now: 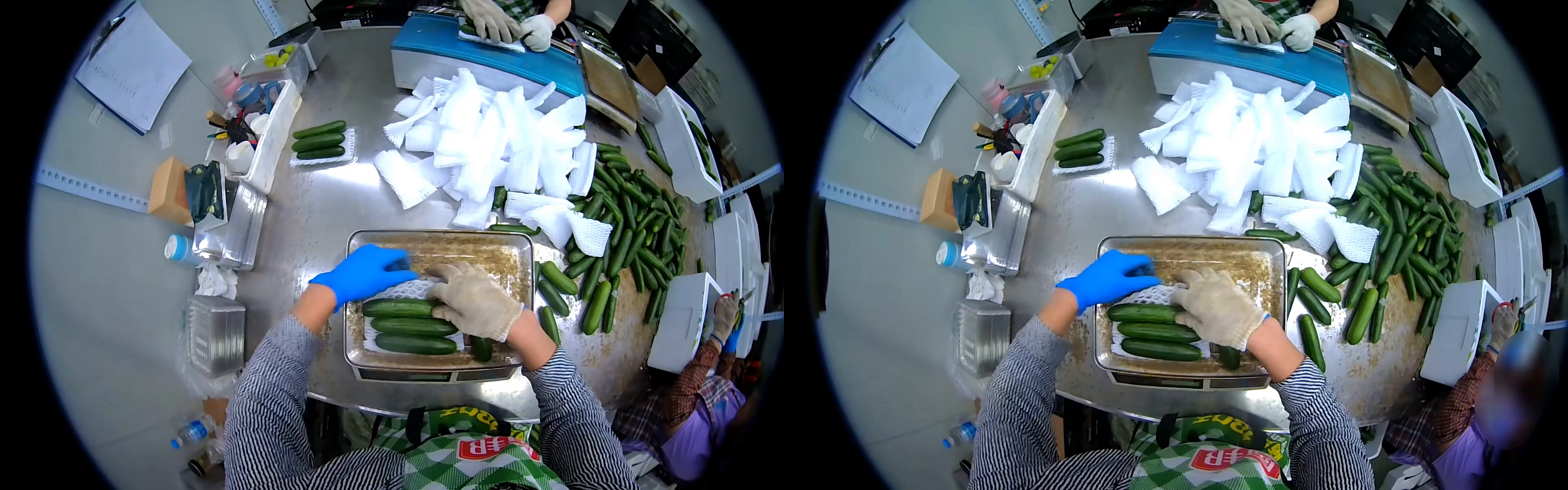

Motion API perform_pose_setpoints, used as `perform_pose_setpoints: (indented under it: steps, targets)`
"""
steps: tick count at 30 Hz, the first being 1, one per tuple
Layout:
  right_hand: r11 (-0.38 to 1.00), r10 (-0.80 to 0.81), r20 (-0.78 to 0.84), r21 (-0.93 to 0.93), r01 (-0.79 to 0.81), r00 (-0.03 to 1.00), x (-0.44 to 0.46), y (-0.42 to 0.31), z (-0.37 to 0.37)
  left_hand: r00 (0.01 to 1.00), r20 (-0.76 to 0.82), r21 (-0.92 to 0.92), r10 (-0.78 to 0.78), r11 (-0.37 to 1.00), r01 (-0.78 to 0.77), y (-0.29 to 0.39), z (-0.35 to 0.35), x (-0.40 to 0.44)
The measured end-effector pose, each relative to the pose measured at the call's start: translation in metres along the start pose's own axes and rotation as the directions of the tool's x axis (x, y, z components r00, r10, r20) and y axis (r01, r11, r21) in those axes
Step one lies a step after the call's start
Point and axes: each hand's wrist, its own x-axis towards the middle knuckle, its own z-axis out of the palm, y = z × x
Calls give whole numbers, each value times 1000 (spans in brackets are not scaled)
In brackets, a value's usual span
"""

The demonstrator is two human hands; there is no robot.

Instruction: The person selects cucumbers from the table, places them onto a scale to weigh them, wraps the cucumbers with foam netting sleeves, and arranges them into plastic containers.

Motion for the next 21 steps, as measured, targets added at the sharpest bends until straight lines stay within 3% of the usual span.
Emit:
perform_pose_setpoints:
  steps: [1,2,5,6,8,15,18,21]
  targets:
    - [1000,5,2,-2,-5,1000,0,-1,1,999,-3,-83,-34,996,34,3,-8,-7]
    - [999,-21,-55,-49,19,998,-1,-3,1,985,76,-113,-154,980,162,10,-18,-19]
    - [983,-126,-159,-152,102,979,-4,-16,7,975,119,-123,-186,972,200,2,-20,-48]
    - [976,-173,-154,-162,148,973,-3,-18,11,965,135,-230,-226,940,252,-2,-17,-54]
    - [968,-223,-222,-164,189,949,-5,-18,17,976,123,-231,-182,951,207,-13,-12,-59]
    - [992,-29,-282,-127,-7,959,-30,-16,13,998,-28,-116,-53,992,50,-14,3,-95]
    - [987,-148,-338,-103,120,929,-11,-35,16,996,-79,-90,-30,996,23,-16,12,-99]
    - [984,-156,-252,-125,128,955,20,-52,29,994,-105,47,26,999,-22,-16,18,-99]
